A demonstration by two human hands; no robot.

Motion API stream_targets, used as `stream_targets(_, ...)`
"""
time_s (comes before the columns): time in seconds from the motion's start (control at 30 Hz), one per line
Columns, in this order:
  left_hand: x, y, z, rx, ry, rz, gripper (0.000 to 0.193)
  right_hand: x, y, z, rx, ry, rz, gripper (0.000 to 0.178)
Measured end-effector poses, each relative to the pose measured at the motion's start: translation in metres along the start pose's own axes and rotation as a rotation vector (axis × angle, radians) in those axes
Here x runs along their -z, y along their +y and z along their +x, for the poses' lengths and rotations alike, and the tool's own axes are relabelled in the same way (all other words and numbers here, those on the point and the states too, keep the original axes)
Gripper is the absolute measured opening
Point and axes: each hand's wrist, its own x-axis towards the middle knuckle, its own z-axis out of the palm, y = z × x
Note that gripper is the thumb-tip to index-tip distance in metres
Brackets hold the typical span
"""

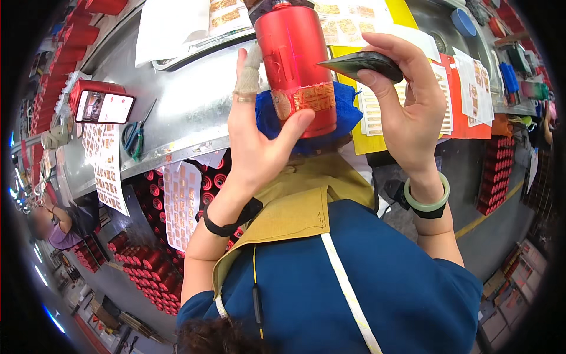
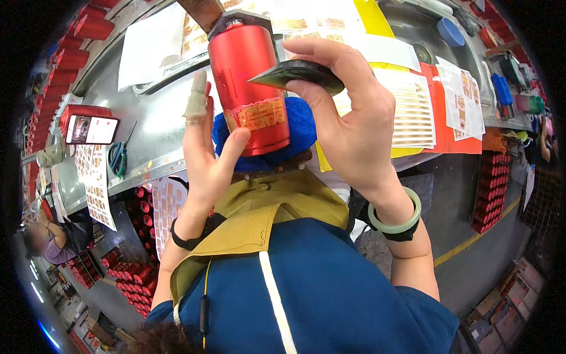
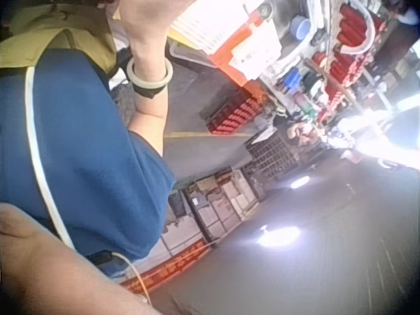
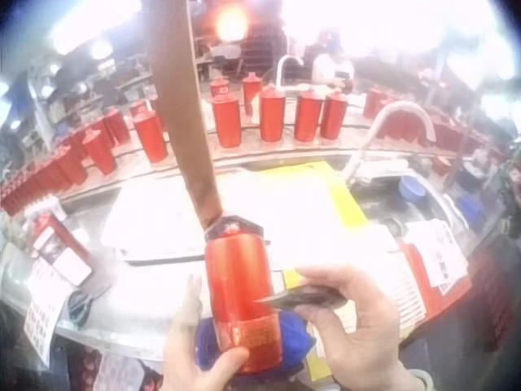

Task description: Applying labels and seals to red beverage bottles at a factory workstation.

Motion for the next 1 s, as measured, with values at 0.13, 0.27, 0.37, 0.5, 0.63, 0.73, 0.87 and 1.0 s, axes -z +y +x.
stream_targets(0.13, -0.005, 0.014, 0.013, 0.292, -0.164, -0.525, 0.067, 0.004, -0.003, 0.0, 0.002, -0.054, -0.06, 0.031)
stream_targets(0.27, -0.001, 0.014, 0.017, 0.375, -0.174, -0.591, 0.064, 0.004, -0.002, 0.0, 0.033, -0.051, -0.114, 0.028)
stream_targets(0.37, -0.001, 0.01, 0.019, 0.363, -0.165, -0.479, 0.06, 0.002, -0.004, 0.001, 0.062, -0.056, -0.136, 0.025)
stream_targets(0.5, -0.011, 0.011, 0.019, 0.332, 0.004, -0.549, 0.056, 0.006, 0.01, -0.001, 0.453, -0.25, -0.41, 0.019)
stream_targets(0.63, -0.009, 0.006, 0.017, 0.372, -0.03, -0.562, 0.048, 0.001, -0.012, -0.017, 0.392, -0.433, -0.319, 0.018)
stream_targets(0.73, -0.005, -0.01, 0.005, 0.379, -0.071, -0.611, 0.052, -0.012, -0.003, 0.004, 0.328, -0.362, -0.368, 0.019)
stream_targets(0.87, -0.002, 0.016, 0.002, 0.02, -0.044, -0.197, 0.091, -0.009, 0.027, 0.035, 0.556, -0.188, -0.476, 0.018)
stream_targets(1.0, -0.013, 0.001, -0.005, -0.195, 0.05, 0.201, 0.104, -0.001, 0.021, -0.013, 0.613, -0.361, -0.324, 0.024)
